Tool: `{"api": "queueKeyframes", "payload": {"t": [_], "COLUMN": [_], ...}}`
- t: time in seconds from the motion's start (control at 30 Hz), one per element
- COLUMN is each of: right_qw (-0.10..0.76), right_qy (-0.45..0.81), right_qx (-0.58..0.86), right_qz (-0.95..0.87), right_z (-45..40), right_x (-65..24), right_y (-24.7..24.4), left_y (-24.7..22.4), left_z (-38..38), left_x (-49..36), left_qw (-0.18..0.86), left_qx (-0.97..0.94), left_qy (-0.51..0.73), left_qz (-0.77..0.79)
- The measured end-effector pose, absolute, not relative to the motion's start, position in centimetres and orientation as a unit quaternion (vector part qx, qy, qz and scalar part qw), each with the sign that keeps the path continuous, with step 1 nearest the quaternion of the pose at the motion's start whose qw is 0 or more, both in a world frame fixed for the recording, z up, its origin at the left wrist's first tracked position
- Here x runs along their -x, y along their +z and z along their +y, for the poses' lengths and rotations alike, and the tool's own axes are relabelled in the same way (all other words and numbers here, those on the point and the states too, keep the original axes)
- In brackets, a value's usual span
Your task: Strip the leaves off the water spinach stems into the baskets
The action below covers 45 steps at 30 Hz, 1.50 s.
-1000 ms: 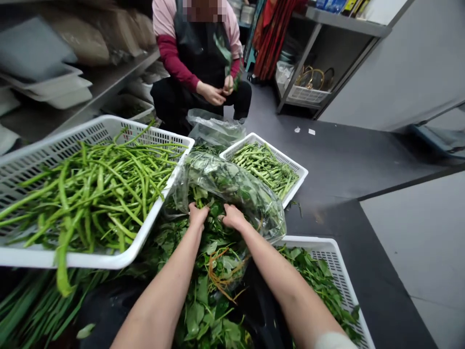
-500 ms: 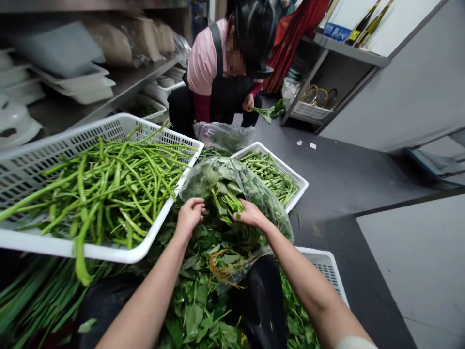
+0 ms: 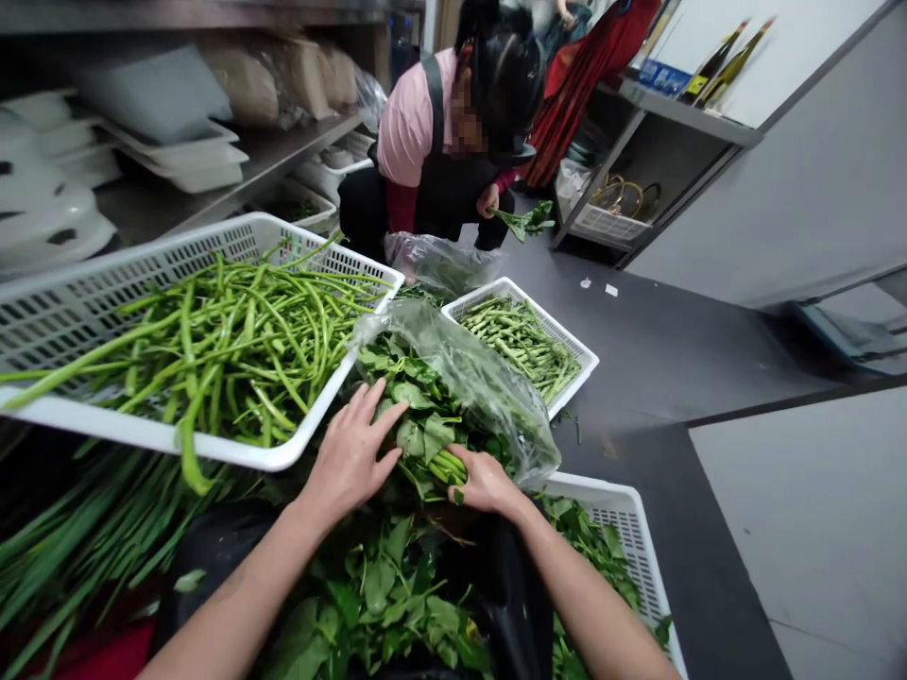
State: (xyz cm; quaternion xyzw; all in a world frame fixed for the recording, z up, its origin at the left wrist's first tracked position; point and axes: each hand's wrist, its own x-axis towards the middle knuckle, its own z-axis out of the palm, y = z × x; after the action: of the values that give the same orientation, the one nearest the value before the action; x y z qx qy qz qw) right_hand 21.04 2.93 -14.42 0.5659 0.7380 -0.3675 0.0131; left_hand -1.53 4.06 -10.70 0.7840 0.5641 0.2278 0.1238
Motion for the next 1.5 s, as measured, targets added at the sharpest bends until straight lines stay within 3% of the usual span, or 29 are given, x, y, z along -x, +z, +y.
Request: {"api": "queueKeyframes", "payload": {"t": [0.23,0.5,0.67,0.87,1.07,1.37,1.5], "right_qw": [0.073,0.045,0.002,-0.016,-0.065,-0.099,-0.059], "right_qy": [-0.306,-0.324,-0.394,-0.475,-0.53,-0.394,-0.457], "right_qx": [-0.574,-0.563,-0.524,-0.471,-0.49,-0.542,-0.432], "right_qz": [0.756,0.759,0.755,0.743,0.689,0.736,0.775], "right_z": [2.1,-0.2,-0.1,1.0,3.0,-0.6,-0.1], "right_x": [-19.2,-20.3,-23.0,-27.3,-31.0,-18.0,-16.3], "right_y": [-14.0,-13.3,-12.7,-11.3,-11.6,-13.1,-14.7], "left_y": [-12.0,-9.9,-8.9,-9.1,-11.3,-10.5,-8.3], "left_z": [4.7,6.6,7.1,8.3,8.0,7.0,7.6], "left_x": [0.7,1.0,0.8,1.9,0.7,0.5,0.5], "left_qw": [0.104,0.15,0.196,0.393,0.399,0.429,0.407], "left_qx": [-0.785,-0.789,-0.774,-0.637,-0.487,-0.515,-0.601], "left_qy": [0.08,-0.029,0.035,0.176,0.279,0.208,0.183], "left_qz": [0.605,0.594,0.601,0.639,0.726,0.712,0.664]}}
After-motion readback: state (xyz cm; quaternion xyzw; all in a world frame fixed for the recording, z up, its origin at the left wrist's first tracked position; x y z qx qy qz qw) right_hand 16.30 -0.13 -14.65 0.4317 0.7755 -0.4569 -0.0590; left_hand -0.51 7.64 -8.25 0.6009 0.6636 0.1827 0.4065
